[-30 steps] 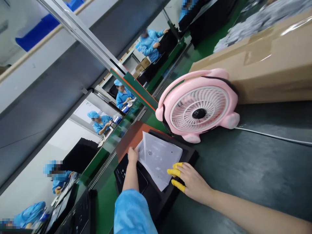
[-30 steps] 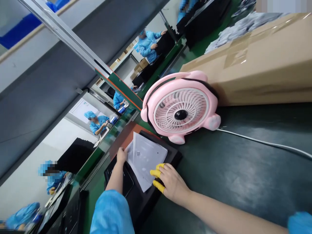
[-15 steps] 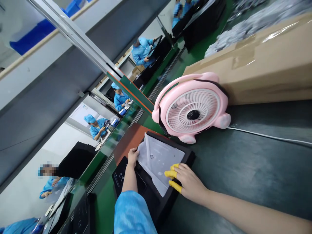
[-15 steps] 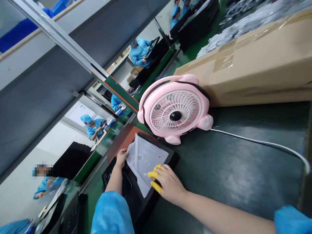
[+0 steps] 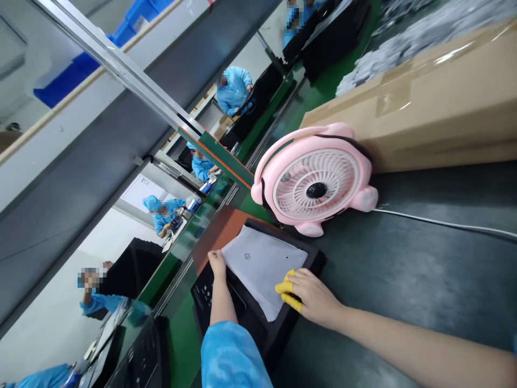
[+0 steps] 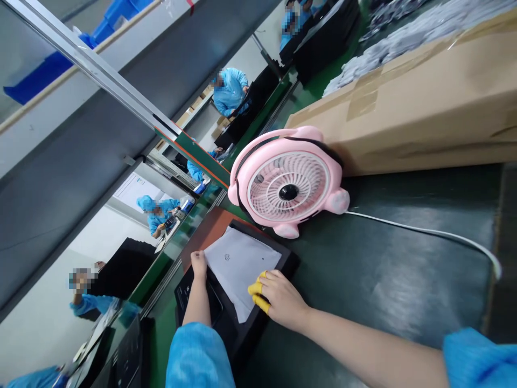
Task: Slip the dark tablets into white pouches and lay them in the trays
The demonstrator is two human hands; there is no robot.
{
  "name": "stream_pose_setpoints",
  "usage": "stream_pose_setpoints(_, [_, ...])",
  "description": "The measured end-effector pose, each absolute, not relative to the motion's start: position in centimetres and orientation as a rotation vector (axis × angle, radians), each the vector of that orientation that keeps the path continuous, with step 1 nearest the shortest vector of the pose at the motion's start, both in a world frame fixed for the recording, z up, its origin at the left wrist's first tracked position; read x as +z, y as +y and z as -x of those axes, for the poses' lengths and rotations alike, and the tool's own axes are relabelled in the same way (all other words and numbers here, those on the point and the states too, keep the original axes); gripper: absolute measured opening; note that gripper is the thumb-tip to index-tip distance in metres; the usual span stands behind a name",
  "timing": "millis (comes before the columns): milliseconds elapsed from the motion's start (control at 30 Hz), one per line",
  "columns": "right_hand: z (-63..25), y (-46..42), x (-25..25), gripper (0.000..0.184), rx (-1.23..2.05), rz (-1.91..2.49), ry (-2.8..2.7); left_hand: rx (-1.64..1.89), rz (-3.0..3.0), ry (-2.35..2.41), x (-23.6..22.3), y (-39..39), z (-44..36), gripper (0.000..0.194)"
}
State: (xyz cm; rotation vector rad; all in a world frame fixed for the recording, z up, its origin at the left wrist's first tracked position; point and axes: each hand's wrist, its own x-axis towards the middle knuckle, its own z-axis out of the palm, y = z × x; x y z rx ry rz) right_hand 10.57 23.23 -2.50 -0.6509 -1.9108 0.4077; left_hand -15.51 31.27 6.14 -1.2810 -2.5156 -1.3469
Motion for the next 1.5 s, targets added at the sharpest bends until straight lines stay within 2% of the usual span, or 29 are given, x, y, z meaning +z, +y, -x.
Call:
stream_pose_setpoints(233, [-10.5, 23.6, -2.7, 0.019, 0.319, 0.625, -1.923, -1.346, 1.146, -2.348, 13.2, 24.3, 16.0, 0.041])
stream_pose_setpoints(333, [-10.5, 23.7, -2.9, 0.017, 0.252, 0.585, -1.896, -1.263, 1.233, -2.279, 14.6, 17.8, 14.5, 0.045])
stream_pose_setpoints(500, [-10.6, 24.1, -3.6, 0.017, 0.264, 0.524, -1.867, -0.697, 1.575, -2.458, 10.9, 3.7, 12.4, 0.036])
stream_pose_setpoints(567, [-10.5, 24.4, -3.9, 0.020, 0.274, 0.537, -1.841, -0.529, 1.387, -2.721, 8.3, -1.3, 12.7, 0.031])
stream_pose_setpoints(667, [-10.2, 24.8, -4.5, 0.022, 0.231, 0.544, -1.787, -0.500, 0.943, -2.991, 4.6, -6.1, 14.1, 0.021])
stream_pose_setpoints(800, [-9.9, 25.2, -4.9, 0.027, 0.061, 0.515, -1.748, -0.612, 0.778, -2.981, 1.5, -8.2, 16.2, 0.011])
stream_pose_setpoints(900, [-9.8, 25.2, -4.7, 0.030, 0.005, 0.509, -1.747, -0.710, 0.727, -2.950, 1.2, -8.4, 17.5, 0.017])
stream_pose_setpoints(1000, [-9.9, 24.7, -4.5, 0.030, -0.014, 0.513, -1.742, -0.743, 0.656, -2.926, 1.3, -8.6, 18.8, 0.012])
stream_pose_setpoints(1233, [-9.0, 22.3, -1.9, 0.020, 0.055, 0.440, -1.774, -0.789, 0.562, -2.996, 0.5, -9.7, 20.9, 0.015])
stream_pose_setpoints(1400, [-1.0, 22.8, 4.1, 0.019, 0.101, -0.055, -1.983, -0.511, 0.619, -2.997, -0.6, -10.1, 21.6, 0.017])
stream_pose_setpoints(1500, [5.9, 25.0, 6.5, 0.024, 0.129, -0.052, -2.291, -0.340, 0.648, -3.027, -1.0, -9.6, 21.3, 0.014])
